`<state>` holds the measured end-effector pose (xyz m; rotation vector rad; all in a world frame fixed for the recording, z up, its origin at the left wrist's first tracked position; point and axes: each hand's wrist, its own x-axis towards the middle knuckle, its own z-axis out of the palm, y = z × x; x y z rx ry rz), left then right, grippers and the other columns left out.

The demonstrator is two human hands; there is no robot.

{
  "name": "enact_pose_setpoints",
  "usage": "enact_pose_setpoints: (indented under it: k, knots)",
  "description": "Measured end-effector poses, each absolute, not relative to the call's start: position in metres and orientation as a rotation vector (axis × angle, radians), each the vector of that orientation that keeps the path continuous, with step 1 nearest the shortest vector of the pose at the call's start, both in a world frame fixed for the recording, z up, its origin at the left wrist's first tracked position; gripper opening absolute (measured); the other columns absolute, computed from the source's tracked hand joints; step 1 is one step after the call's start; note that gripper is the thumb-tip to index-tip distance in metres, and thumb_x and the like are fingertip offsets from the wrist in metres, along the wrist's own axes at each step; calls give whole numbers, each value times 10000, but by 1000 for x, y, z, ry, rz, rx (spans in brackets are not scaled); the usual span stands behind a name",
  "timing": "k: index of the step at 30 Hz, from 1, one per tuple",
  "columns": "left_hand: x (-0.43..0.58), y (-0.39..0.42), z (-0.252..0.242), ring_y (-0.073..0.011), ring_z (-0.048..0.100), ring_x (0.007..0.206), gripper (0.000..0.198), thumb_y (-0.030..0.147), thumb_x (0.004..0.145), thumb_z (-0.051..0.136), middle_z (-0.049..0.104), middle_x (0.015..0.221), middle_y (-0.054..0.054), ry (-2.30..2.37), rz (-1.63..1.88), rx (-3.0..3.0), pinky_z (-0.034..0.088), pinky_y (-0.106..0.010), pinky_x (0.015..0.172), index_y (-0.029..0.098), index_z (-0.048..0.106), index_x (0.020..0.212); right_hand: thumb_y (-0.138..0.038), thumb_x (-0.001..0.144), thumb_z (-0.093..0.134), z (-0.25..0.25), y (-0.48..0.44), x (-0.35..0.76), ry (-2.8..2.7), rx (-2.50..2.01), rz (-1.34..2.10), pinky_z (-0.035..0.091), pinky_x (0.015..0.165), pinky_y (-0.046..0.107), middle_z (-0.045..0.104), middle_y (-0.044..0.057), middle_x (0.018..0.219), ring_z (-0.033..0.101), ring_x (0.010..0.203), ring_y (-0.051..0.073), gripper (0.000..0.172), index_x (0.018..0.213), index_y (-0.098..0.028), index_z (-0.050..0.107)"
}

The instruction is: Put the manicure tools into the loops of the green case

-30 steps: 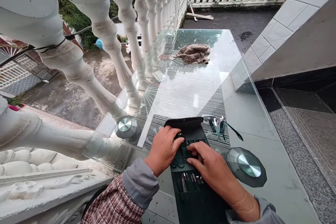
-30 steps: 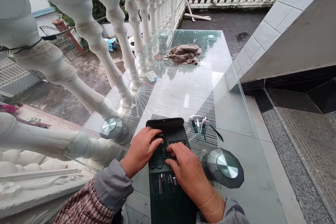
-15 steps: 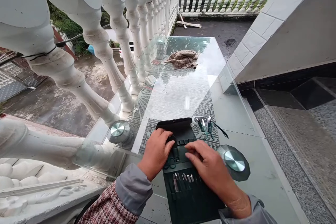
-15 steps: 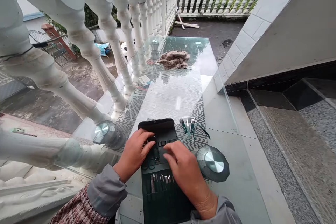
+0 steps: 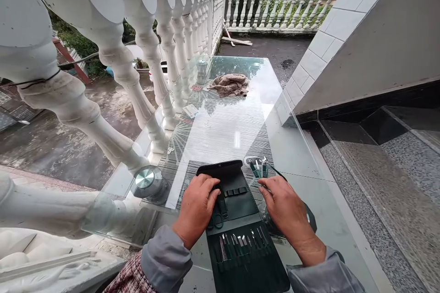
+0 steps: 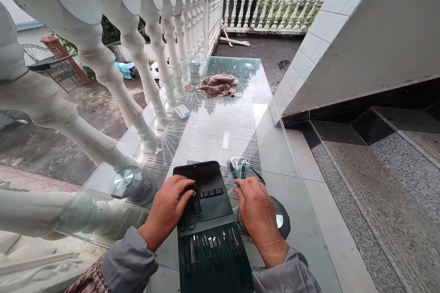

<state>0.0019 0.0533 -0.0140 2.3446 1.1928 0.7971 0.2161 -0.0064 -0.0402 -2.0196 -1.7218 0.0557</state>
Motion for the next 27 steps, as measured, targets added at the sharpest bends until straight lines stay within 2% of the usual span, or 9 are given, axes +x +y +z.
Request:
enact_pose_setpoints:
  k: [3,5,10,15,18,21,24,27]
  knots:
    - [2,54,-14,-180,550,866,164,148,847,490,603,931,-40,1196,785,2346,475,-318,762,194,587,971,-247,860,424,-39,-6,216,-1745,-2055,40,415,634,328,577,66,800,526,798,218,188,819,-204,603]
    - [2,54,-15,-179,548,864,168,153,854,475,603,929,-41,1195,791,2349,475,-318,762,198,589,970,-252,864,426,-37,-5,217,-1729,-2035,0,422,664,340,587,71,819,520,818,220,185,830,-201,601]
    - [2,54,-16,-172,543,853,197,145,874,428,605,927,-41,1197,804,2340,475,-311,752,198,592,968,-235,887,394,-40,4,214,-1780,-1939,-150,405,858,415,585,113,1109,463,1066,254,284,1080,-187,597]
    - [2,53,-14,-173,541,861,211,142,885,408,604,943,-43,1204,776,2335,475,-315,758,191,585,988,-226,883,407,-48,11,207,-1879,-1996,-167,384,896,458,555,90,1226,403,1164,281,311,1130,-209,594]
    - [2,53,-13,-172,541,860,208,148,884,411,606,943,-44,1202,783,2333,480,-314,754,194,587,986,-220,882,404,-49,11,207,-1866,-1958,-152,379,907,454,599,86,1160,423,1148,270,299,1092,-209,617]
    - [2,53,-14,-173,546,855,212,155,883,408,608,938,-47,1206,785,2338,485,-319,748,194,594,977,-224,878,416,-47,11,207,-1830,-1891,-140,385,901,431,644,83,1031,467,1076,251,258,967,-200,657]
    - [2,53,-14,-176,548,858,210,154,879,415,608,938,-47,1210,776,2343,485,-321,752,196,596,976,-214,869,430,-43,10,207,-1834,-1858,-110,401,848,399,647,75,887,502,954,230,221,832,-196,647]
    - [2,53,-15,-177,545,858,202,148,873,427,609,937,-42,1209,772,2346,480,-318,756,200,594,973,-195,857,434,-41,10,206,-1810,-1883,-82,408,767,369,627,76,822,503,891,230,183,828,-194,615]
